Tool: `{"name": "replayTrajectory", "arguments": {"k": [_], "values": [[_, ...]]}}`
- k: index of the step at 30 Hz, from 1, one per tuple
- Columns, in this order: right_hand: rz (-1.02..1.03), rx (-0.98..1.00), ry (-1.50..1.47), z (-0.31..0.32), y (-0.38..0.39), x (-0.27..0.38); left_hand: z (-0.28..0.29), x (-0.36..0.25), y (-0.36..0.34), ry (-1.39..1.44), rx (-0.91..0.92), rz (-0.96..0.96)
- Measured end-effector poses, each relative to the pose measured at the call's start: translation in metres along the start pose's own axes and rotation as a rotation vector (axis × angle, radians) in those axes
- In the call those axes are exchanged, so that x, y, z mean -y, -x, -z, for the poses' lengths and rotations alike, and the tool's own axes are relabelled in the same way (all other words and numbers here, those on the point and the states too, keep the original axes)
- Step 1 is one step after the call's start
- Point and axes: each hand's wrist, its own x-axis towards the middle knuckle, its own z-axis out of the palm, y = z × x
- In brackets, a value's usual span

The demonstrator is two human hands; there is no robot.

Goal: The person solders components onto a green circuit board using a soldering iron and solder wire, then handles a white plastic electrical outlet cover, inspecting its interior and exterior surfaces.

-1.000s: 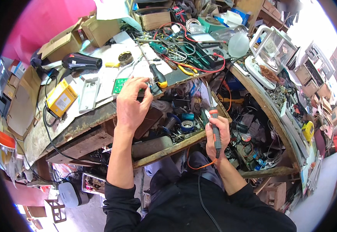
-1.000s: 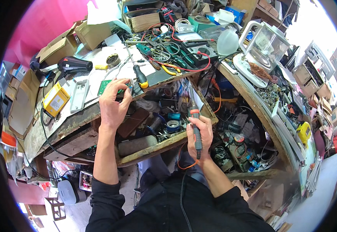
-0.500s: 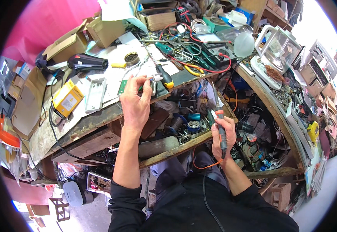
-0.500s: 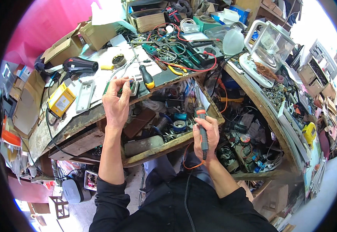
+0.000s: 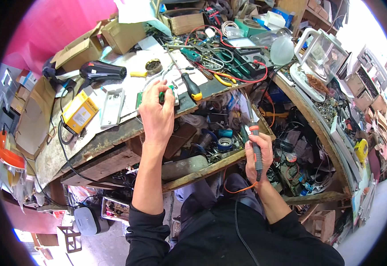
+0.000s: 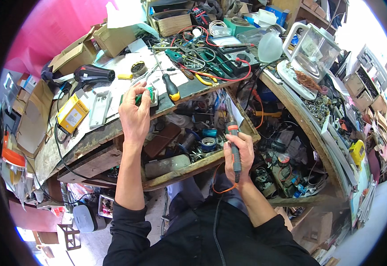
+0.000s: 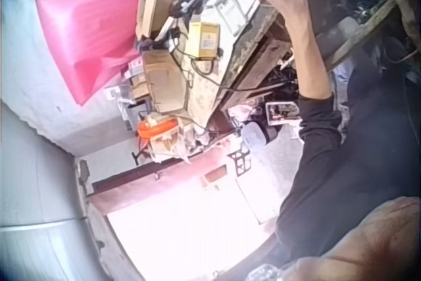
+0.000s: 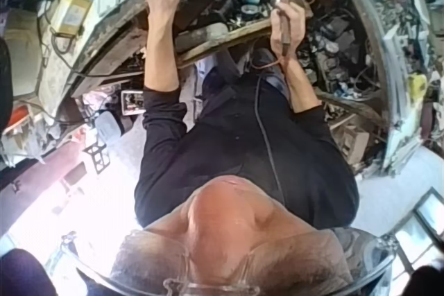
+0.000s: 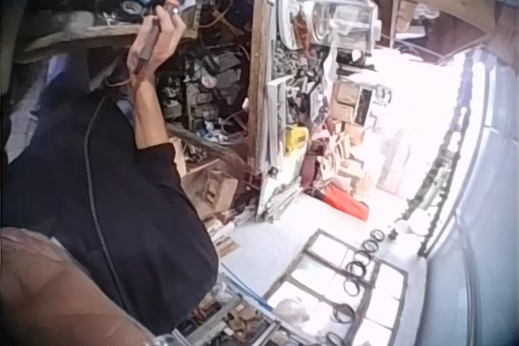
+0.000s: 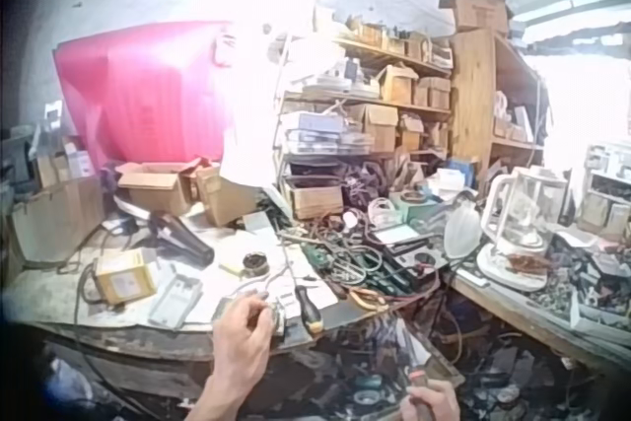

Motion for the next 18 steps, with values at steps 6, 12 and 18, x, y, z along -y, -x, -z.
{"name": "replayTrajectory", "arguments": {"k": [6,12,18], "values": [[0.016,0.008,-0.001,0.0,0.0,-0.003,0.0,-0.007,-0.01,0.048,0.033,0.251],[0.033,0.013,0.009,-0.001,0.0,-0.004,0.0,-0.005,-0.012,0.068,0.023,0.286],[0.056,0.018,0.017,0.001,0.0,-0.003,-0.001,-0.006,-0.011,0.092,0.032,0.32]]}}
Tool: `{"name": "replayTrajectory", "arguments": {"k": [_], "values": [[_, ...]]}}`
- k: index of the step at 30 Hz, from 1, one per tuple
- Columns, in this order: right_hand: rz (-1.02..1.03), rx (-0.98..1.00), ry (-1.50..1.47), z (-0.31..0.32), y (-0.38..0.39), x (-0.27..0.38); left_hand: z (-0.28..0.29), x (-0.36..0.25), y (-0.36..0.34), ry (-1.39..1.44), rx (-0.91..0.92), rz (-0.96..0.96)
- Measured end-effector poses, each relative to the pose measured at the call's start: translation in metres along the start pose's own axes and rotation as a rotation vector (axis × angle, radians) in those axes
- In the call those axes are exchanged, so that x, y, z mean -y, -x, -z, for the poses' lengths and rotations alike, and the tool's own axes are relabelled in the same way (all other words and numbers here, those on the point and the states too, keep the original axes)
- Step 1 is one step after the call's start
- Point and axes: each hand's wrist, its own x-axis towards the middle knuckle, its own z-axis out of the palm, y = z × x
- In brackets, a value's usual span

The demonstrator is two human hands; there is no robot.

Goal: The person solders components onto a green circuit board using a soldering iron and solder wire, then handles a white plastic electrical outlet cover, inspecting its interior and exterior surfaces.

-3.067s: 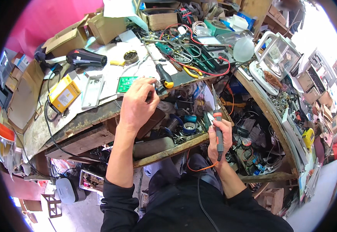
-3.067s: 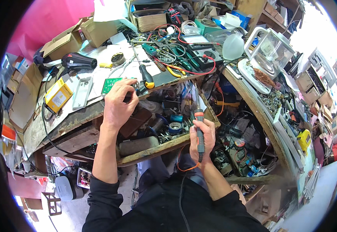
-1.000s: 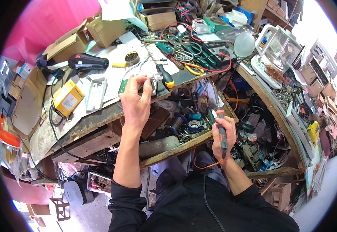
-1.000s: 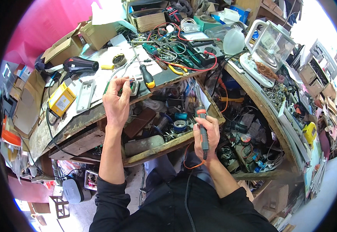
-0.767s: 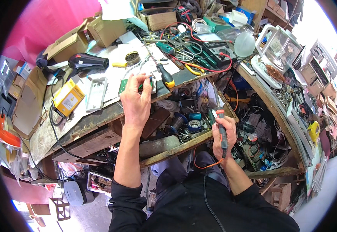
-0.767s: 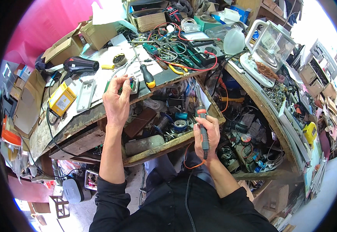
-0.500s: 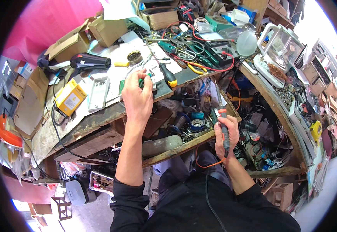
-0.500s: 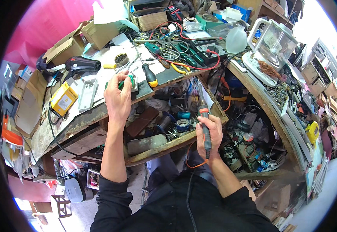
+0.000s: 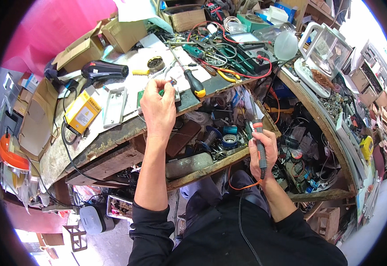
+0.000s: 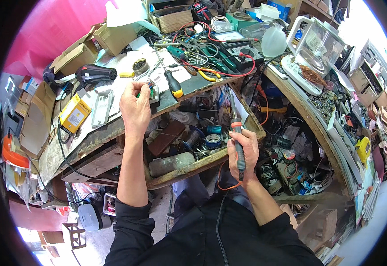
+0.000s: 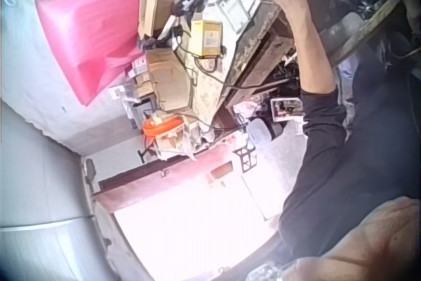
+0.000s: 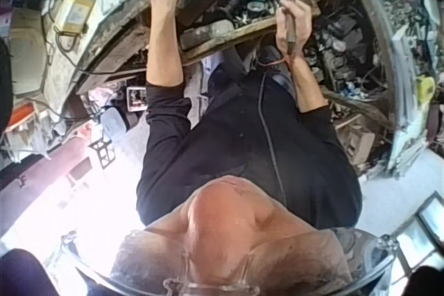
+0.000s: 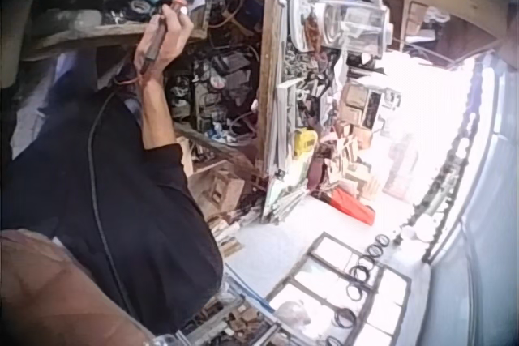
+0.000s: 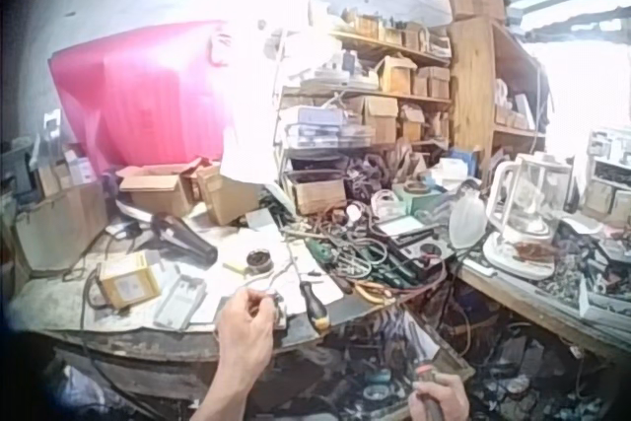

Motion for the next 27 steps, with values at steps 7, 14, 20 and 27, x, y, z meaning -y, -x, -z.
{"name": "replayTrajectory", "arguments": {"k": [7,14,20,27], "values": [[-0.013,0.014,-0.036,0.001,0.001,-0.001,0.001,0.013,0.004,-0.134,-0.002,-0.158],[-0.028,-0.02,-0.208,0.013,-0.016,-0.003,0.012,-0.001,0.018,-0.148,-0.058,-0.375],[-0.086,-0.158,-0.38,0.048,-0.098,0.01,0.029,0.012,0.022,-0.273,-0.181,-0.543],[-0.043,-0.247,-0.268,0.087,-0.207,-0.001,0.041,0.025,0.015,-0.217,-0.118,-0.467]]}}
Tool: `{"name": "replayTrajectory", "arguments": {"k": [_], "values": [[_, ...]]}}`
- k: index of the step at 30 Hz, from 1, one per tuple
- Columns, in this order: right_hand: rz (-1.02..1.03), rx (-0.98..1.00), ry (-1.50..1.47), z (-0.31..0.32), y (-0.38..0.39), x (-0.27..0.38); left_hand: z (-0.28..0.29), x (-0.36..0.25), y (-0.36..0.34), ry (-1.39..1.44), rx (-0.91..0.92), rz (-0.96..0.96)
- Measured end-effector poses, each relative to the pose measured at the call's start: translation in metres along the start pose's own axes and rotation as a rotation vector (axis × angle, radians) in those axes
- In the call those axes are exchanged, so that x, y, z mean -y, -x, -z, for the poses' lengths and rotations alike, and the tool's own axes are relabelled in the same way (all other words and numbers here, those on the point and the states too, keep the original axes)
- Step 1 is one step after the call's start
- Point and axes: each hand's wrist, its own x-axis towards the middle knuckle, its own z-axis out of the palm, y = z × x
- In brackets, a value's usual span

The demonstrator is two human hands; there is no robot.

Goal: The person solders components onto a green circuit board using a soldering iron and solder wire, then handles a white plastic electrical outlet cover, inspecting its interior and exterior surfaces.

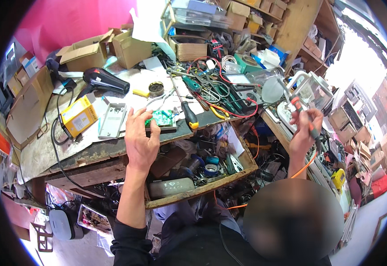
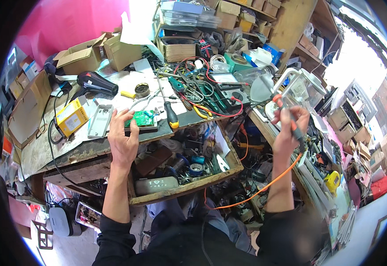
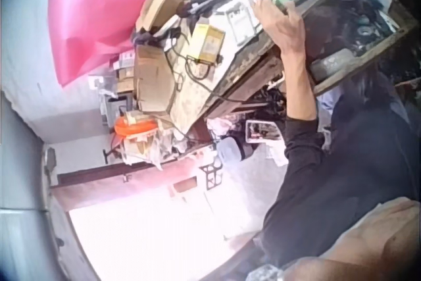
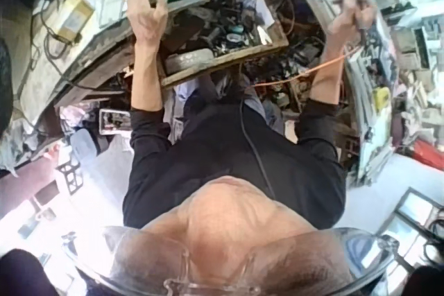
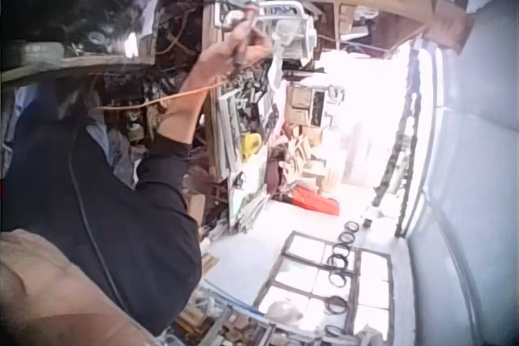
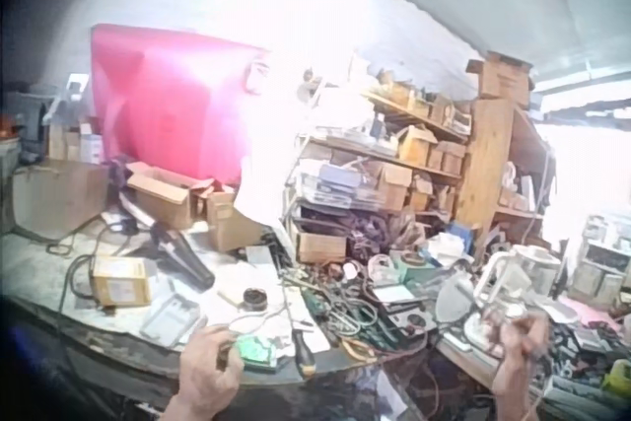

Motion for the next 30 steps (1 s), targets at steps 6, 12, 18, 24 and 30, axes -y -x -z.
{"name": "replayTrajectory", "arguments": {"k": [6,12,18,24,30], "values": [[0.077,0.023,0.104,-0.02,-0.082,-0.011,0.005,-0.005,-0.008,-0.138,0.171,0.055],[0.101,0.018,0.028,-0.054,-0.085,-0.006,0.006,-0.006,-0.011,-0.285,0.311,-0.006],[0.002,0.095,0.04,-0.048,-0.055,0.007,0.007,-0.006,-0.011,-0.311,0.405,-0.005],[-0.021,0.126,0.132,-0.029,-0.033,0.011,0.011,0.004,-0.017,-0.279,0.474,-0.003],[-0.003,0.114,0.111,-0.022,-0.032,0.014,0.006,-0.003,-0.036,-0.297,0.506,0.026]]}}
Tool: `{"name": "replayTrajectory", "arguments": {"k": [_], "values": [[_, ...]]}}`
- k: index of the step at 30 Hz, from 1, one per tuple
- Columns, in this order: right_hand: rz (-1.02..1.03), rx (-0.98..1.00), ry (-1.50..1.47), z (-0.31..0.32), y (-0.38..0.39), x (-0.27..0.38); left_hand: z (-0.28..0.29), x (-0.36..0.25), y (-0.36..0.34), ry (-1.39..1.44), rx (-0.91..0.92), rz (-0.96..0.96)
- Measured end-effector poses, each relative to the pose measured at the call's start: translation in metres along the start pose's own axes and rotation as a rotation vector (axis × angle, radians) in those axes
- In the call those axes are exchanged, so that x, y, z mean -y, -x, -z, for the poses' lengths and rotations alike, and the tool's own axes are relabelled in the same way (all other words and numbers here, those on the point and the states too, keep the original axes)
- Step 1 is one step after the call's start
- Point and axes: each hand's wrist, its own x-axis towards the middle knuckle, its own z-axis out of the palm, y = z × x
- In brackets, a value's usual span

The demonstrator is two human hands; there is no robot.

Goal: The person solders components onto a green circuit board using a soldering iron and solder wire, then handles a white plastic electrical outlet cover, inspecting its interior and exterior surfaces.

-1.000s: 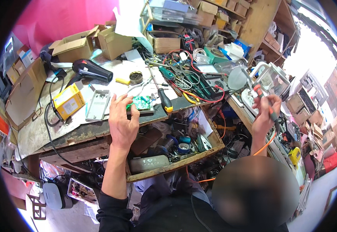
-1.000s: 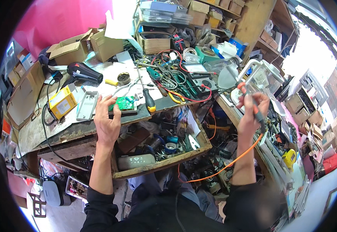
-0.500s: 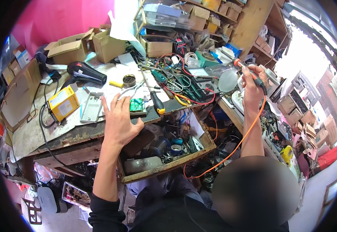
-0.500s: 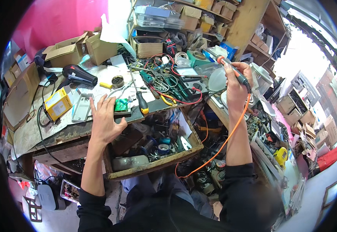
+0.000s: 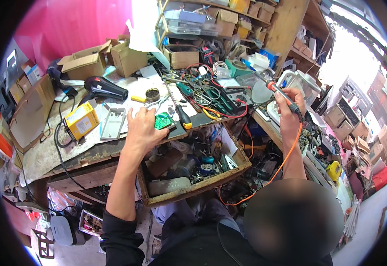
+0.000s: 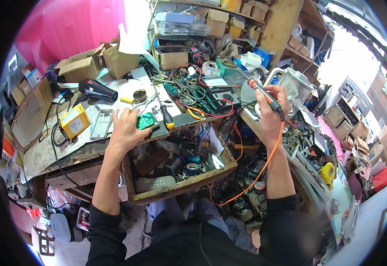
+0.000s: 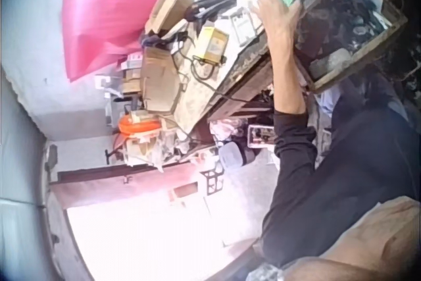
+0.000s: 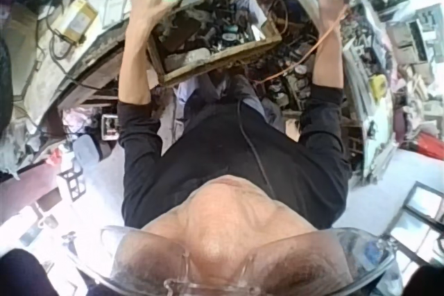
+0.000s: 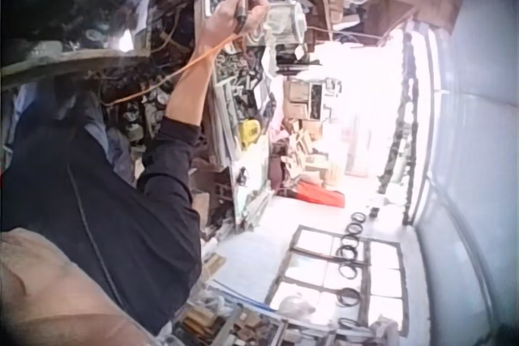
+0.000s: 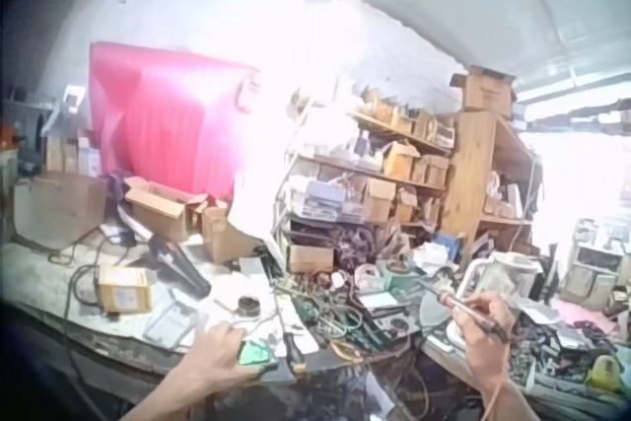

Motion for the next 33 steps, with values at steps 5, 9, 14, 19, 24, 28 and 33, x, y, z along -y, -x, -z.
{"name": "replayTrajectory", "arguments": {"k": [5,9,14,19,24,28,33], "values": [[0.013,0.001,-0.022,-0.007,-0.003,0.003,-0.008,-0.021,-0.001,0.021,-0.099,0.109],[-0.01,0.005,-0.053,-0.014,-0.003,0.004,-0.024,-0.034,0.002,-0.085,-0.199,0.226],[-0.006,0.017,-0.044,-0.014,0.003,0.0,-0.028,-0.047,0.0,-0.222,-0.155,0.273],[-0.016,0.021,-0.107,-0.022,0.011,-0.008,-0.013,-0.054,0.007,-0.205,-0.175,0.231],[-0.021,0.021,-0.107,-0.013,0.021,-0.013,0.021,-0.043,0.025,-0.144,-0.338,0.146],[-0.028,0.036,-0.073,-0.005,0.025,-0.017,0.056,0.018,0.03,-0.222,-0.38,0.318],[-0.029,0.067,-0.048,-0.004,0.029,-0.016,0.061,0.079,0.021,-0.237,-0.237,0.485]]}}
